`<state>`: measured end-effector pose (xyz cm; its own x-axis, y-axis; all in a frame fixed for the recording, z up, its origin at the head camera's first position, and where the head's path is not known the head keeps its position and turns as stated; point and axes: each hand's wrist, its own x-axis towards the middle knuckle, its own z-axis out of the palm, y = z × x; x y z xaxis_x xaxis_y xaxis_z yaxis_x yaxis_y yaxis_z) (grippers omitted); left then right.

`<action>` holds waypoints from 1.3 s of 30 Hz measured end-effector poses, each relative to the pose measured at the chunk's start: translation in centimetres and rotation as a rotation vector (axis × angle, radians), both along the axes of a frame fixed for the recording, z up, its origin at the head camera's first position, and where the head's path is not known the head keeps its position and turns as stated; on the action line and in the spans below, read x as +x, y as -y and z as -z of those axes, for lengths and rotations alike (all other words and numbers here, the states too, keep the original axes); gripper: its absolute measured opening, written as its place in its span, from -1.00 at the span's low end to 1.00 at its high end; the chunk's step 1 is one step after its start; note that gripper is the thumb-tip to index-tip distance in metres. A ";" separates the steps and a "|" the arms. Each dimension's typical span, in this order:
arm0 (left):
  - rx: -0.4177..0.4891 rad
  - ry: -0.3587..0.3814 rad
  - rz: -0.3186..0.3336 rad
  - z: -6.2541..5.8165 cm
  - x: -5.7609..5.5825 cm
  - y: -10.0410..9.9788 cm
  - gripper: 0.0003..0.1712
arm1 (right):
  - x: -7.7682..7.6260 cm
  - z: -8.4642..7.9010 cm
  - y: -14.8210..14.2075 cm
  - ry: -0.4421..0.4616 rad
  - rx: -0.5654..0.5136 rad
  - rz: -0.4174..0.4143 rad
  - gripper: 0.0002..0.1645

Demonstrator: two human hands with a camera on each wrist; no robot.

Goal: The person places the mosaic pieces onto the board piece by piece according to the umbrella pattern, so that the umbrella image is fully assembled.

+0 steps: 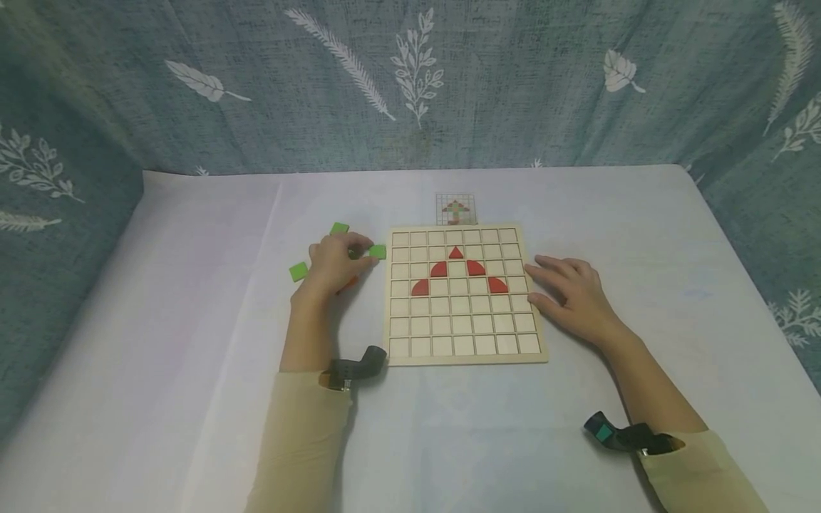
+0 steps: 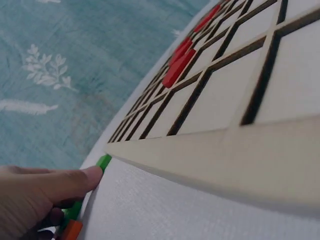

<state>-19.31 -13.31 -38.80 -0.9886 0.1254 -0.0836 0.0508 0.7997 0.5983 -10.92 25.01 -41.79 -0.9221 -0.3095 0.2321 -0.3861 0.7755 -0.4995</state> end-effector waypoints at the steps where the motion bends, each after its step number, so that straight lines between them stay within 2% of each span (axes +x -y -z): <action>1: -0.006 -0.015 -0.002 0.1 0.0 0.0 -0.61 | 0.0 -0.1 0.0 0.000 0.001 0.000 -0.45; 6: -0.028 -0.053 -0.016 0.1 0.1 -0.1 -0.59 | 0.1 -0.2 0.1 0.004 -0.002 0.001 -0.45; 13: -0.003 0.009 -0.044 -0.6 0.2 0.1 -0.58 | 0.1 -0.4 0.2 0.002 -0.004 0.002 -0.45; 16: 0.044 0.031 -0.039 -0.8 0.2 0.2 -0.58 | 0.1 -0.4 0.2 -0.001 -0.009 0.000 -0.45; 21: 0.199 0.101 0.016 -0.8 0.3 0.0 -0.55 | 0.1 -0.5 0.2 0.005 -0.015 0.000 -0.46; 25: 0.263 0.133 0.055 -0.8 0.4 -0.6 -0.54 | 0.1 -0.4 0.2 0.003 -0.012 -0.001 -0.46; 34: 0.232 0.155 0.142 -0.9 0.4 -2.8 -0.58 | 0.1 -0.3 0.2 -0.002 -0.014 -0.007 -0.46; 39: 0.242 0.132 0.227 -0.9 0.2 -4.2 -0.61 | 0.0 -0.2 0.1 -0.007 -0.009 -0.003 -0.46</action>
